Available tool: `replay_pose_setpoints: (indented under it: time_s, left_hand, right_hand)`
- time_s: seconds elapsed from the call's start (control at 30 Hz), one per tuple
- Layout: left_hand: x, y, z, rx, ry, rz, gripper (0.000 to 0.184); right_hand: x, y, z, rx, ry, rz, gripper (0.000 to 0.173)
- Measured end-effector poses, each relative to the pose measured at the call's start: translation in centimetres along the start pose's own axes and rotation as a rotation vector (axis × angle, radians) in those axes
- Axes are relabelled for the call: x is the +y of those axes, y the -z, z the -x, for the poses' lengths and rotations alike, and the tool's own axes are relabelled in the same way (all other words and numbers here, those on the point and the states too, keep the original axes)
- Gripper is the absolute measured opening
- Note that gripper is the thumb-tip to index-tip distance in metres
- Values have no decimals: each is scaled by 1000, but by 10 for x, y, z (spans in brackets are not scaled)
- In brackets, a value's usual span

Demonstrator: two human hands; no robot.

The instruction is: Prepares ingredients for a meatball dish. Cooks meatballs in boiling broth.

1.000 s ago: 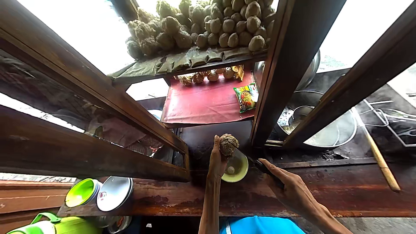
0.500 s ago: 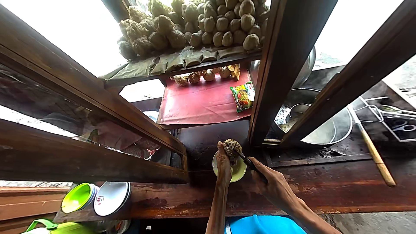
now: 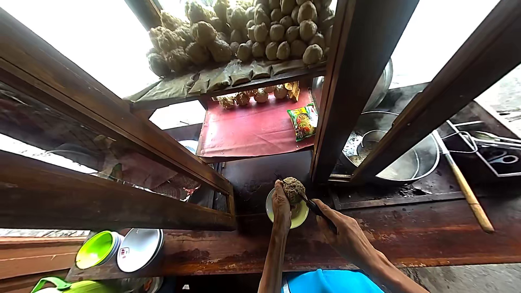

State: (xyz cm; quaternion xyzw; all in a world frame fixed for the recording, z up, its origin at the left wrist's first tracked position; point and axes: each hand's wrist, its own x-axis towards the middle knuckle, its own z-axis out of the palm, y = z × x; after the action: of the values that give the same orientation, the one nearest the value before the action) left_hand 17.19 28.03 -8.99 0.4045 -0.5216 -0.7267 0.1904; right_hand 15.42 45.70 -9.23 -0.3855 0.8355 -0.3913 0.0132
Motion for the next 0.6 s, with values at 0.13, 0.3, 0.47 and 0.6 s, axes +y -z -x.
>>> replay_pose_setpoints:
  time_s: [0.13, 0.3, 0.47, 0.6]
  left_hand:
    - [14, 7, -3, 9, 79, 79, 53]
    - [-2, -4, -3, -14, 103, 97, 55]
    - [14, 5, -9, -69, 216, 186, 53]
    - [11, 8, -13, -159, 224, 280, 57]
  right_hand:
    - [1, 4, 15, 8, 6, -3, 46]
    - [5, -6, 0, 8, -14, -8, 46]
    - [6, -8, 4, 21, 0, -26, 45]
    - [11, -7, 11, 32, 14, -14, 46]
